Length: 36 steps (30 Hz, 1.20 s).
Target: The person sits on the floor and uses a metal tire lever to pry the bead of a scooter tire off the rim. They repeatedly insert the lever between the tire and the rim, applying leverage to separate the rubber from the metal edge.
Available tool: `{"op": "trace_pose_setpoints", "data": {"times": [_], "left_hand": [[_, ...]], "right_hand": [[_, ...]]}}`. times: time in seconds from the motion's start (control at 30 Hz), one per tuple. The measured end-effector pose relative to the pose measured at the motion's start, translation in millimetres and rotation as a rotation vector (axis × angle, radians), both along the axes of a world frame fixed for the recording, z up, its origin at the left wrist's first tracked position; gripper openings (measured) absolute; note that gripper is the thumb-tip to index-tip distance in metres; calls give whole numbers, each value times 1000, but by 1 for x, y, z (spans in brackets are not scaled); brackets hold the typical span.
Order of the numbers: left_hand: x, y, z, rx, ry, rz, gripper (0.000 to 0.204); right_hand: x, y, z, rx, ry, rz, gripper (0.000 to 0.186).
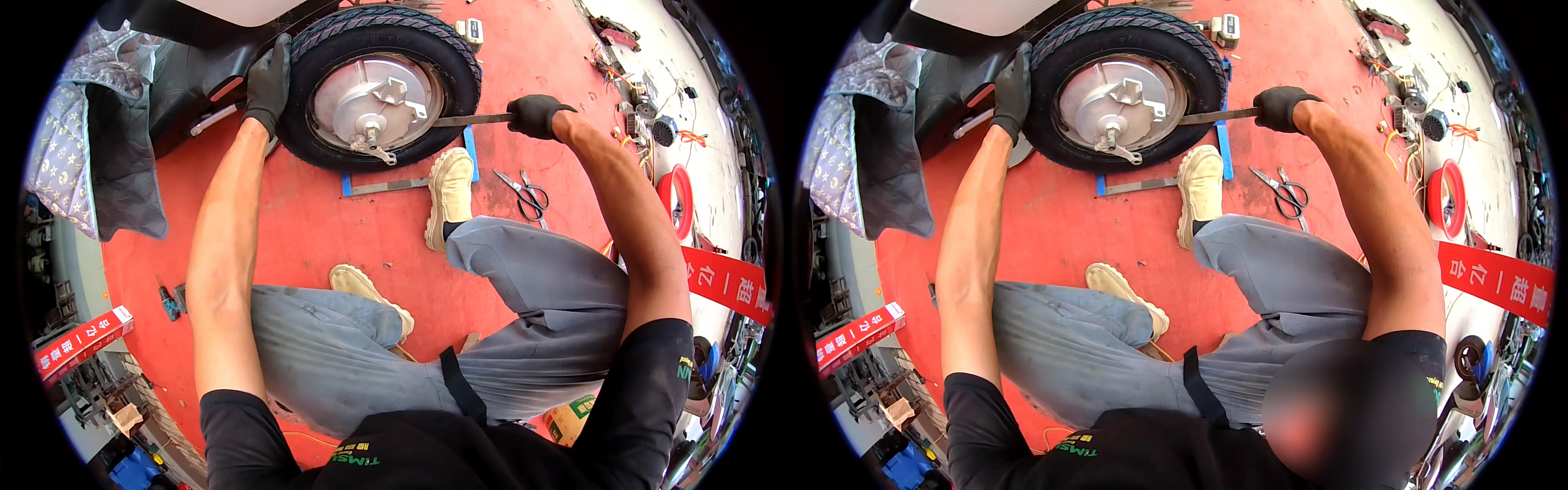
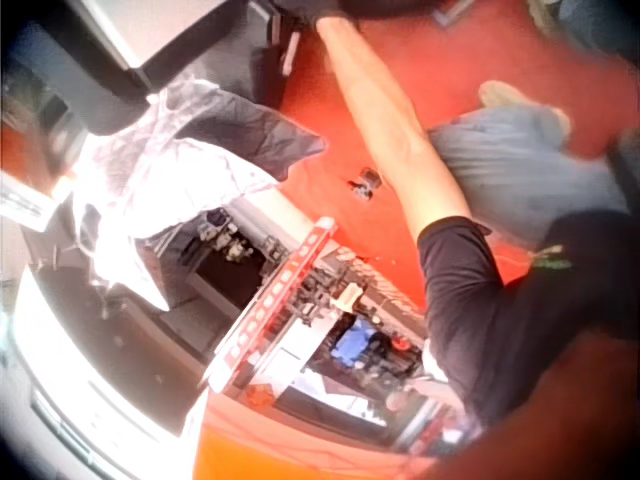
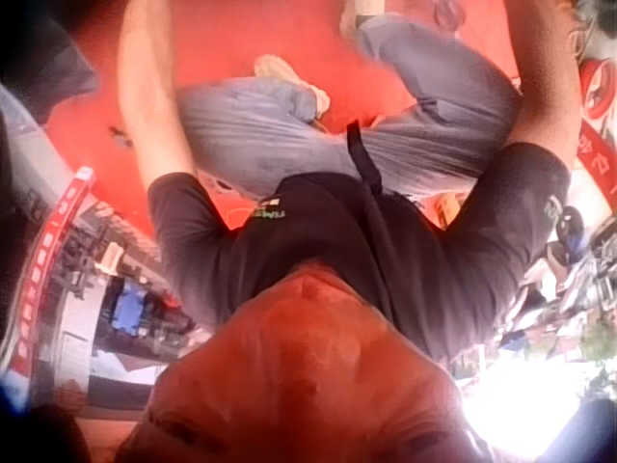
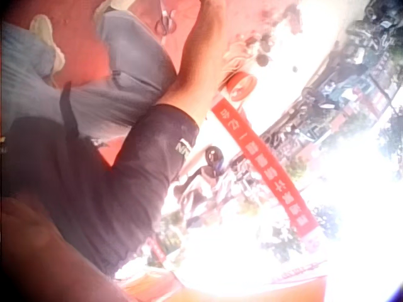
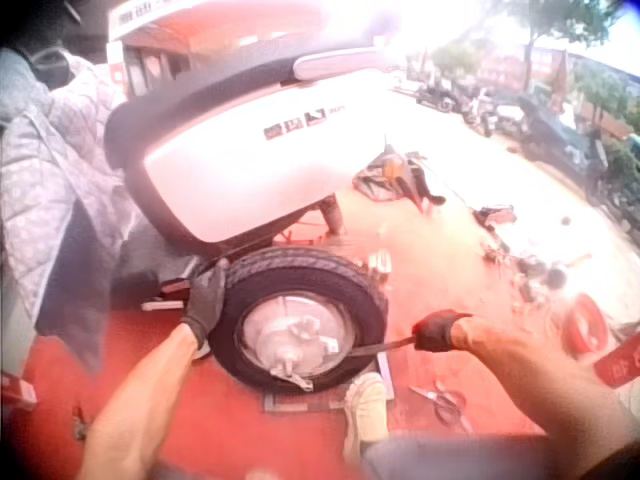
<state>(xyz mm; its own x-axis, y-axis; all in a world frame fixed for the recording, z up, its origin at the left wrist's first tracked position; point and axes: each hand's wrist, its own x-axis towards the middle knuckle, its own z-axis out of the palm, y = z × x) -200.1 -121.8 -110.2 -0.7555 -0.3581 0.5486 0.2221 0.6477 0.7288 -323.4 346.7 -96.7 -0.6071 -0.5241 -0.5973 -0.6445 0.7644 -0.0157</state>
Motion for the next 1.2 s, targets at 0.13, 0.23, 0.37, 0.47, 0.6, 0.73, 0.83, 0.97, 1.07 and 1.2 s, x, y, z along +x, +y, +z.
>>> {"op": "trace_pose_setpoints", "data": {"times": [0.13, 0.23, 0.37, 0.47, 0.6, 0.73, 0.83, 0.97, 1.07, 1.2], "left_hand": [[6, 3, -7, 34, -23, 16, 52], [8, 6, -6, 21, 23, 0, 48], [17, 4, -2, -16, 31, 4, 43], [15, 12, 4, -137, -10, -1, 41], [18, 31, 15, 8, -49, -10, 39], [19, 32, 20, 97, -84, 2, 39], [24, 29, 20, 183, -98, -1, 39], [17, 21, 10, 130, -105, 4, 42], [16, 21, 11, -40, -48, 10, 47], [19, 27, 20, 102, -223, 42, 54]], "right_hand": [[-3, 1, -4, 18, -36, 5, 25], [-3, 3, -2, 14, -55, -9, 24], [-1, 3, -11, -76, -31, 23, 21], [-3, 14, -31, -112, 35, 39, 20], [-1, 21, -43, -168, 66, 32, 20], [11, 45, -27, -182, 68, 2, 24], [30, 66, -8, -252, -41, -120, 34], [70, 84, 45, -506, -266, -468, 36], [104, 55, 115, -679, -388, -592, 34], [164, -16, 149, -652, -641, -566, 36]]}}
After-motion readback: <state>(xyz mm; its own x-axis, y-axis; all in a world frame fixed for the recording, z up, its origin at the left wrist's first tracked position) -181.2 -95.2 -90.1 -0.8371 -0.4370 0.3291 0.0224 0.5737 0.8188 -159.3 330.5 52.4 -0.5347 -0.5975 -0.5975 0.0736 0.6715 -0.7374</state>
